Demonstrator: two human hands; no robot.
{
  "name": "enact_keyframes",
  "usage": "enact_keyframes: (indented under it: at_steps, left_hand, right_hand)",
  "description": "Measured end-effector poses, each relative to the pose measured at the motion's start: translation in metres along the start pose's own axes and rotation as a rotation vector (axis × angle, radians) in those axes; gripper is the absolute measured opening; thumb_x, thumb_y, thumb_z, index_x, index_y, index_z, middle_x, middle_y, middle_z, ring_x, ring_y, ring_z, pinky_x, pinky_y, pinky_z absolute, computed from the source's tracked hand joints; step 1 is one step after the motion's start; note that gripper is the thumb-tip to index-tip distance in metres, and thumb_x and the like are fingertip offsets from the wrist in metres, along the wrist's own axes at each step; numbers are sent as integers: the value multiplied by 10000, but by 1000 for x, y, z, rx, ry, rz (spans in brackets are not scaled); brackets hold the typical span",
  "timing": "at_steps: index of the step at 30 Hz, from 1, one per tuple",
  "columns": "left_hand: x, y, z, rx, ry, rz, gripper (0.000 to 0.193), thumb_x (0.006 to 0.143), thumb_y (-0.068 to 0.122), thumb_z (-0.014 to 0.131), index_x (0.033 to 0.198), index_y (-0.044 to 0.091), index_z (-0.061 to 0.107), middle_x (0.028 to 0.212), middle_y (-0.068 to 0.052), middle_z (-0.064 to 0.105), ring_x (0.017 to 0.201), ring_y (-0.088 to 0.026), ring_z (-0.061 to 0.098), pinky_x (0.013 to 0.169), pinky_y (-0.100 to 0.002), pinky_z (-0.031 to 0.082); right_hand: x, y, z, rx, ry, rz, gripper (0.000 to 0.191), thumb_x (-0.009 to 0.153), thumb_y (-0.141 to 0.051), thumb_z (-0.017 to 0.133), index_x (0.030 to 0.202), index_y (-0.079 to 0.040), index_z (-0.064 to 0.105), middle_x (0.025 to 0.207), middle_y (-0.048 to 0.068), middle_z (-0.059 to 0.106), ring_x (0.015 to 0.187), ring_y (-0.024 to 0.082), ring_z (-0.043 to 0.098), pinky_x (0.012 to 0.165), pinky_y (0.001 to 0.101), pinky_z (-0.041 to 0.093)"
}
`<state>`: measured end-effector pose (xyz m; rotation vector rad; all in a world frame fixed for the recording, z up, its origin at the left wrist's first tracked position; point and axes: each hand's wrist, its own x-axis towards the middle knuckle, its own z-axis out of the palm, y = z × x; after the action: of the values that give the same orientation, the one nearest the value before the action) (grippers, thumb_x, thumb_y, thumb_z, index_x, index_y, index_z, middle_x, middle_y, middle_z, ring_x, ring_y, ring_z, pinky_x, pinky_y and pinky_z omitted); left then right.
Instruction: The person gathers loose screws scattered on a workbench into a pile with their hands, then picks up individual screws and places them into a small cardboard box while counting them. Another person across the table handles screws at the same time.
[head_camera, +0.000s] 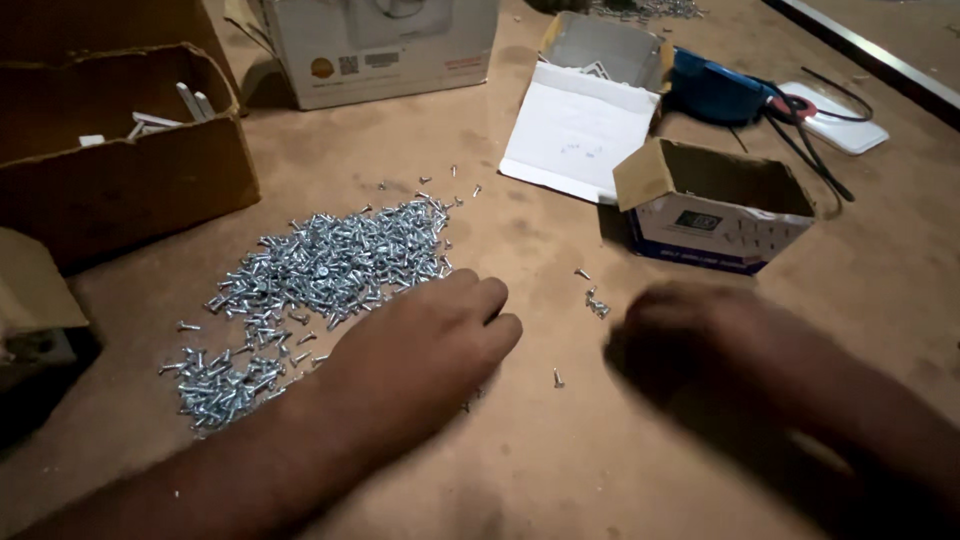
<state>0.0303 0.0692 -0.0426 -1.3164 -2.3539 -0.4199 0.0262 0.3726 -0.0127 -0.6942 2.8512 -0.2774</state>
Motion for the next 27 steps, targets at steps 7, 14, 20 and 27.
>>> enact_keyframes:
  at_steps: [7,14,20,27]
  left_hand:
    - [-1,4,5,13,-7,5,73,762,90,617,823,51,606,883,-115,600,902,-313,627,742,-434,535]
    - [12,17,15,-172,76,9,234,859,68,584,1081,12,633,1111,-161,636,993,-342,650,795,-432,544]
    - [8,15,2,-147,129,-113,315,826,38,591,1137,33,644,1133,-146,658,1032,-351,659,828,-453,545]
    - [7,7,-37,-111,-173,-121,170,805,131,663,961,64,646,994,-112,648,992,-350,654,807,-469,537]
  right_hand:
    - [-20,52,-26,236,738,100,203,909,76,675,1063,-32,749,1101,123,745,1031,205,742,970,359,620]
    - [6,26,-14,88,223,366,365,817,-14,786,1148,-168,797,1059,25,787,947,196,756,898,357,609]
    - [0,8,15,-71,286,-124,446,744,-55,731,1178,-149,771,1170,50,723,1043,228,703,901,362,554]
    - [4,-5,1,252,34,-39,266,873,-81,690,1110,-152,790,1256,-3,678,1082,183,661,877,312,588]
